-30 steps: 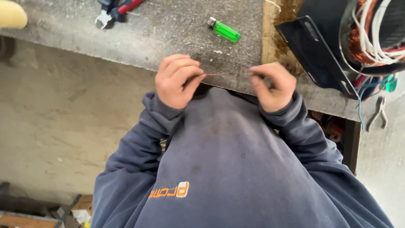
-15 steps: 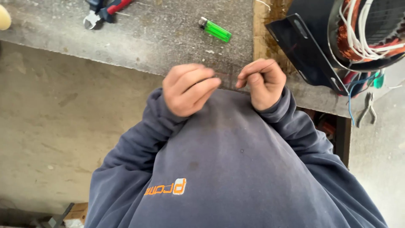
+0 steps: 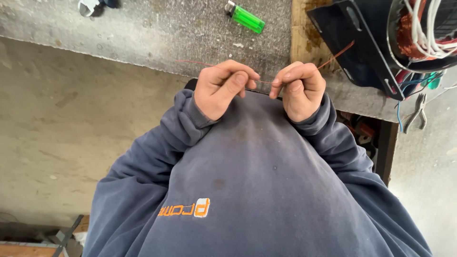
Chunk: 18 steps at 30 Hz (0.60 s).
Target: Stripping and preparing copper wires for an electric motor winding.
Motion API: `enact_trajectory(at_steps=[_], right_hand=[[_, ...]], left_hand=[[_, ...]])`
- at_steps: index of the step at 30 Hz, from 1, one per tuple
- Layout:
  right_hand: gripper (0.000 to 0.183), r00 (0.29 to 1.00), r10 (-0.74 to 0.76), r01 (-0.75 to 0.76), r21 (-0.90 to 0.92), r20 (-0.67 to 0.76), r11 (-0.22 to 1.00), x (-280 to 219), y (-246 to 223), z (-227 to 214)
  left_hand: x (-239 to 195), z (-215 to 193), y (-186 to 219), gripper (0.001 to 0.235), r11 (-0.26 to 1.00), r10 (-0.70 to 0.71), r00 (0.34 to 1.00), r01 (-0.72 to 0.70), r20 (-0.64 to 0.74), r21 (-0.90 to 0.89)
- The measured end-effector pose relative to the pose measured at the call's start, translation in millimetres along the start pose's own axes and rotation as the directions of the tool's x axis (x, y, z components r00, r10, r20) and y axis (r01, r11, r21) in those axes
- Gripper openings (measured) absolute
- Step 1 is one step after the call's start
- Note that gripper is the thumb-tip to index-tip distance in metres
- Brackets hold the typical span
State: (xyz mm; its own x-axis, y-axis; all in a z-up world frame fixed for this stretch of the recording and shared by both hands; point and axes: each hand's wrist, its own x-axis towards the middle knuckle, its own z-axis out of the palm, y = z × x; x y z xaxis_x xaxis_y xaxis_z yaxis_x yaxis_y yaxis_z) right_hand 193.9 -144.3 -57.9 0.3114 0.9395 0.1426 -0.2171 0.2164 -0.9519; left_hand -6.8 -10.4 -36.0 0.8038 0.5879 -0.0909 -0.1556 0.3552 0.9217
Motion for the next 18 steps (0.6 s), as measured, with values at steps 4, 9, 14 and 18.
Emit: enact_trajectory(at_steps=[4,9,14,18], right_hand=[[0.030,0.982,0.121,-0.108,-0.094,0.147,0.990,3.0,-6.9,2.6],[0.032,0.956,0.197,-0.198,-0.014,0.218,0.980,4.8,-2.9,4.6],[0.025,0.925,0.277,-0.262,-0.090,0.261,0.961,6.7,-2.5,4.6],[0.014,0.883,0.278,-0.105,-0.419,0.377,0.902,13.5,-4.4,5.3]], left_hand=[[0.9,1.7,-6.1,0.024,0.997,-0.074,0.993,0.072,0.088,0.035],[1.3,-1.5,-11.8,0.023,0.989,-0.144,0.980,0.146,0.134,-0.003],[5.4,-7.8,-0.7,0.028,0.989,-0.114,0.988,0.103,0.102,0.108],[9.2,-12.8,7.3,0.032,0.967,-0.029,0.996,0.005,0.088,0.256]])
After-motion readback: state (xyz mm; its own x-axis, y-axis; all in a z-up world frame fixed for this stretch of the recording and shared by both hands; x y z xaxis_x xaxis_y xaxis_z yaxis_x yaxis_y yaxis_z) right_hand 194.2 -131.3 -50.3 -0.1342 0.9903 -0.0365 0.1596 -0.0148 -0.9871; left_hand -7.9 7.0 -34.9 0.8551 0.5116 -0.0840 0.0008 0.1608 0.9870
